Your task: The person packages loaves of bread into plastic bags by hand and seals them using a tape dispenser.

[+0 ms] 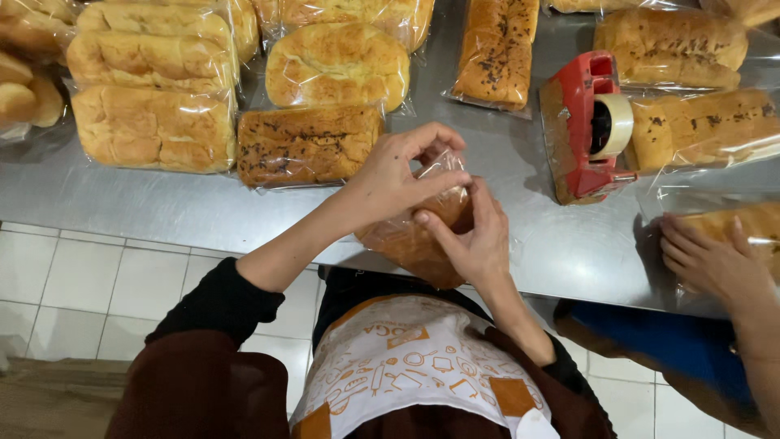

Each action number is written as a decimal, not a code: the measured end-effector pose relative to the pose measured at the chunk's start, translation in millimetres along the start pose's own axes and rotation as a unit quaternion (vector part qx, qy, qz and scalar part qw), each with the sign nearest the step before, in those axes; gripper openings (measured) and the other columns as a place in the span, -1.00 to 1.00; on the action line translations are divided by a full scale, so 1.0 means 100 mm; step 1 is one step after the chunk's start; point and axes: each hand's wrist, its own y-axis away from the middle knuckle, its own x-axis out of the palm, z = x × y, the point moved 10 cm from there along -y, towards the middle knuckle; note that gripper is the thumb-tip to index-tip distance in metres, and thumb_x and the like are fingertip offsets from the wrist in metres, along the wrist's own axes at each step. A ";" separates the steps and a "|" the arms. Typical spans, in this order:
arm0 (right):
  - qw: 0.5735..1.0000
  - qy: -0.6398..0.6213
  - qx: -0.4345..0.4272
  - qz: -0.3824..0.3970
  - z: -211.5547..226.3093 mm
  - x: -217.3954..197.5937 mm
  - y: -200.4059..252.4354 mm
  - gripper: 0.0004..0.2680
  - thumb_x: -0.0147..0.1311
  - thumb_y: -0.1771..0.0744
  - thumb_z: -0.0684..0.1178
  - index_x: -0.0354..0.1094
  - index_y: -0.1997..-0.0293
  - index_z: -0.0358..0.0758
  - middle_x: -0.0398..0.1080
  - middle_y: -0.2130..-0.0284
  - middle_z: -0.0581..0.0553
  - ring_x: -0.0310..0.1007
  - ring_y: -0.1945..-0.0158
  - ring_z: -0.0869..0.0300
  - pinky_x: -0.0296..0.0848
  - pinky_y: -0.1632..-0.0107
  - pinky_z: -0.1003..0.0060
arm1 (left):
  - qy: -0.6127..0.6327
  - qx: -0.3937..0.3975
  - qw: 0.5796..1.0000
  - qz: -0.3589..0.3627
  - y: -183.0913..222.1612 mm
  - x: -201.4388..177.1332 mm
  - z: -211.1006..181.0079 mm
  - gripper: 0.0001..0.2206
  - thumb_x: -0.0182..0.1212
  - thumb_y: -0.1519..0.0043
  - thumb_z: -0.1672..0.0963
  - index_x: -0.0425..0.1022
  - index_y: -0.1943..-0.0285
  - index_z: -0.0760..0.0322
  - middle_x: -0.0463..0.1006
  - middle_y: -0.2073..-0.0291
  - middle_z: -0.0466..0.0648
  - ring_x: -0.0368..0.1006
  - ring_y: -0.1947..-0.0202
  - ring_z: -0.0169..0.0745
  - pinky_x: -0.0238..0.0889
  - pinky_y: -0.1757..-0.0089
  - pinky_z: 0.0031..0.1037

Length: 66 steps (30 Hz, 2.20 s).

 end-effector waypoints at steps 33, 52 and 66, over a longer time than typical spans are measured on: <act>0.813 -0.427 0.243 -0.313 -2.39 -1.31 0.31 -0.95 0.06 -0.25 -0.18 0.30 0.37 -0.33 0.30 0.39 -0.26 0.47 0.39 -0.24 0.55 0.26 -0.11 | -0.068 0.158 0.983 -0.059 -0.25 0.20 -0.64 -0.93 0.15 -0.17 0.17 0.54 0.25 0.22 0.51 0.44 -0.09 0.42 0.39 -0.14 0.29 0.30 -0.47; 0.972 -0.177 -0.145 0.060 0.33 -0.80 -0.67 -0.41 0.35 -0.09 -0.13 0.10 -0.20 -0.20 0.26 0.70 0.04 0.15 0.63 0.32 0.23 0.45 0.51 | 0.015 0.124 0.991 -0.055 -0.18 0.04 -0.60 -0.93 0.14 -0.16 0.17 0.53 0.32 0.24 0.44 0.50 -0.05 0.38 0.42 -0.16 0.23 0.30 -0.45; 0.878 -0.441 -0.063 0.175 -0.33 -0.08 -0.38 -0.64 -0.13 -0.32 -0.06 -0.02 -0.21 -0.45 0.32 0.13 -0.32 0.36 0.11 0.06 0.32 -0.02 0.13 | 0.135 0.158 0.978 0.028 -0.03 -0.09 -0.73 -0.86 0.02 -0.23 0.17 0.46 0.30 0.35 0.34 -0.06 0.19 0.31 -0.08 0.18 0.17 -0.03 -0.07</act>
